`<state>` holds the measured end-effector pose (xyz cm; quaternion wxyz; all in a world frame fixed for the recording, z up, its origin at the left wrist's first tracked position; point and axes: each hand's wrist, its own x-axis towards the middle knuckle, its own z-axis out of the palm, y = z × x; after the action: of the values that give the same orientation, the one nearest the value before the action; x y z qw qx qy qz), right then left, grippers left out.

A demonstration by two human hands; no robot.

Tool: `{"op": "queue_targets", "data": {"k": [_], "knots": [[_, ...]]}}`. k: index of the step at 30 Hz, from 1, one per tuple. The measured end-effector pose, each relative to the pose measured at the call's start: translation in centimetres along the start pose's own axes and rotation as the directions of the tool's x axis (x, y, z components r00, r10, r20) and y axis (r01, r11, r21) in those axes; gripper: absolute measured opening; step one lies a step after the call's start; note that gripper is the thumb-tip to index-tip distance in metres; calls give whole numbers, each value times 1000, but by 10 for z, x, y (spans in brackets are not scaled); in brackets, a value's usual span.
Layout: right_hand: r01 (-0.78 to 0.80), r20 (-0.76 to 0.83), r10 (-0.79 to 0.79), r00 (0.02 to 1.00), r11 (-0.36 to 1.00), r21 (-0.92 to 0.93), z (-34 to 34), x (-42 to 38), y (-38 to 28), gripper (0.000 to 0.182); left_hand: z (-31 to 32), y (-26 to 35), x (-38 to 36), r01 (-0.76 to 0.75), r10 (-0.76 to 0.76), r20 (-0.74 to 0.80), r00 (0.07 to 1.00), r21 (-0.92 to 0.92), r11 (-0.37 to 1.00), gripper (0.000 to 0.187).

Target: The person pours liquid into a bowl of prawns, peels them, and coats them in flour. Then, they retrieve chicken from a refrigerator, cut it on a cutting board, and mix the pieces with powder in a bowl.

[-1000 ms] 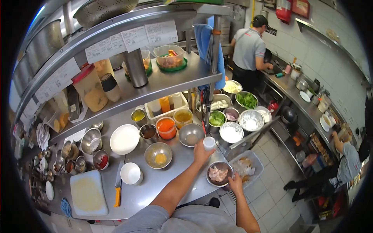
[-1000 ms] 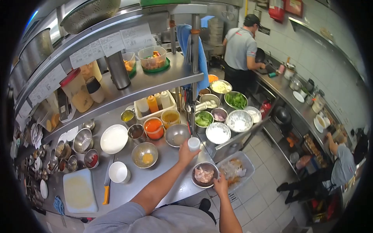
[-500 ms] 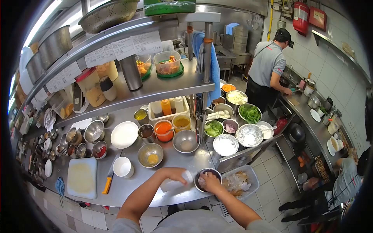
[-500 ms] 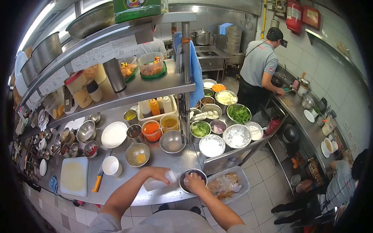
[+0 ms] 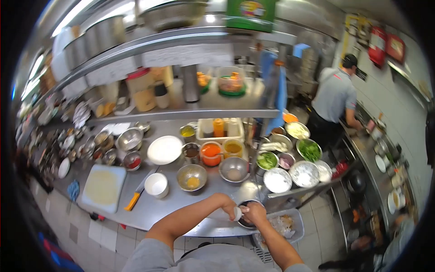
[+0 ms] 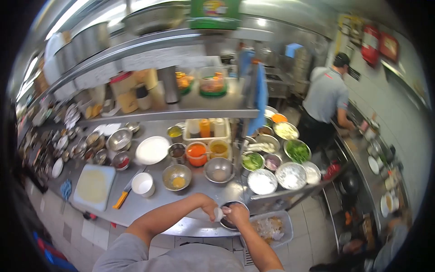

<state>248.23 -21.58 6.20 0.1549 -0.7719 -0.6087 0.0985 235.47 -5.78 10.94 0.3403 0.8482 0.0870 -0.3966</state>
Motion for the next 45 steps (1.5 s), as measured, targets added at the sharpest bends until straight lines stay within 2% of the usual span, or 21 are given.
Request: {"op": "queue_targets", "data": {"k": [1,3,4,6,9,14,17,20,22,23,25,27,29,32,34,36,38,40,41,43,45], "knots": [[59,22,-58,998,998,-14,1,-5,-6,30,1,0,-2,-14,15,-29,999,31,999,59],[97,-217,-106,970,994,-48,6,-18,-17,34,4,-5,-8,-4,5,-103,995,13,1000,59],[154,-195,-162,967,986,-58,14,-16,-18,34,5,-6,-9,0,3,-117,993,30,1000,59],[-69,-19,68,998,995,-73,30,-17,-17,38,13,-12,-8,13,-10,-143,990,21,1000,59],[-19,158,25,987,999,-38,22,8,-9,38,18,-21,-13,-60,59,-119,991,-4,998,60],[-139,141,135,981,990,15,-14,21,-40,27,25,-24,-41,-107,100,-180,979,-30,994,58],[66,17,-66,998,998,-2,3,25,-7,43,28,-38,-41,-297,259,-248,933,-126,947,56],[266,252,-314,915,942,206,14,32,18,48,35,-59,-44,-452,349,-433,831,-159,878,76],[36,107,-74,991,946,322,19,18,8,56,45,-68,-52,-554,263,-775,575,-131,822,87],[-112,104,107,989,993,43,30,10,-2,60,46,-69,-52,-556,267,-771,579,-133,821,87],[-90,113,90,990,996,0,47,15,3,59,49,-73,-44,-610,67,-959,274,-120,783,84],[-104,255,81,964,991,79,87,35,41,50,48,-72,-36,-597,-20,-969,247,-168,785,86],[-203,268,181,946,978,55,68,38,26,46,46,-82,-16,-609,-105,-984,145,-173,774,86],[-306,228,294,928,952,19,24,26,-5,34,51,-88,-16,-549,-150,-976,158,-213,808,83],[-96,115,85,990,991,95,9,19,-12,39,59,-97,-8,-540,-139,-987,83,-162,826,82],[-45,242,22,970,995,91,-4,9,-18,43,78,-105,3,-524,-130,-991,10,-116,844,81],[43,191,-127,973,918,393,0,2,-8,48,107,-113,19,-287,-306,-948,-92,-269,919,75],[23,109,-61,992,948,317,13,2,-9,52,135,-118,24,-341,-513,-825,238,-566,751,62],[-59,64,44,997,968,244,26,1,-15,51,141,-112,27,-340,-516,-822,241,-569,748,62],[-166,37,163,986,976,139,48,3,-27,44,147,-79,22,-575,-433,-583,688,-801,165,45],[-131,94,119,988,982,133,72,17,-25,36,135,-63,37,-622,-369,-639,674,-761,183,42]]}}
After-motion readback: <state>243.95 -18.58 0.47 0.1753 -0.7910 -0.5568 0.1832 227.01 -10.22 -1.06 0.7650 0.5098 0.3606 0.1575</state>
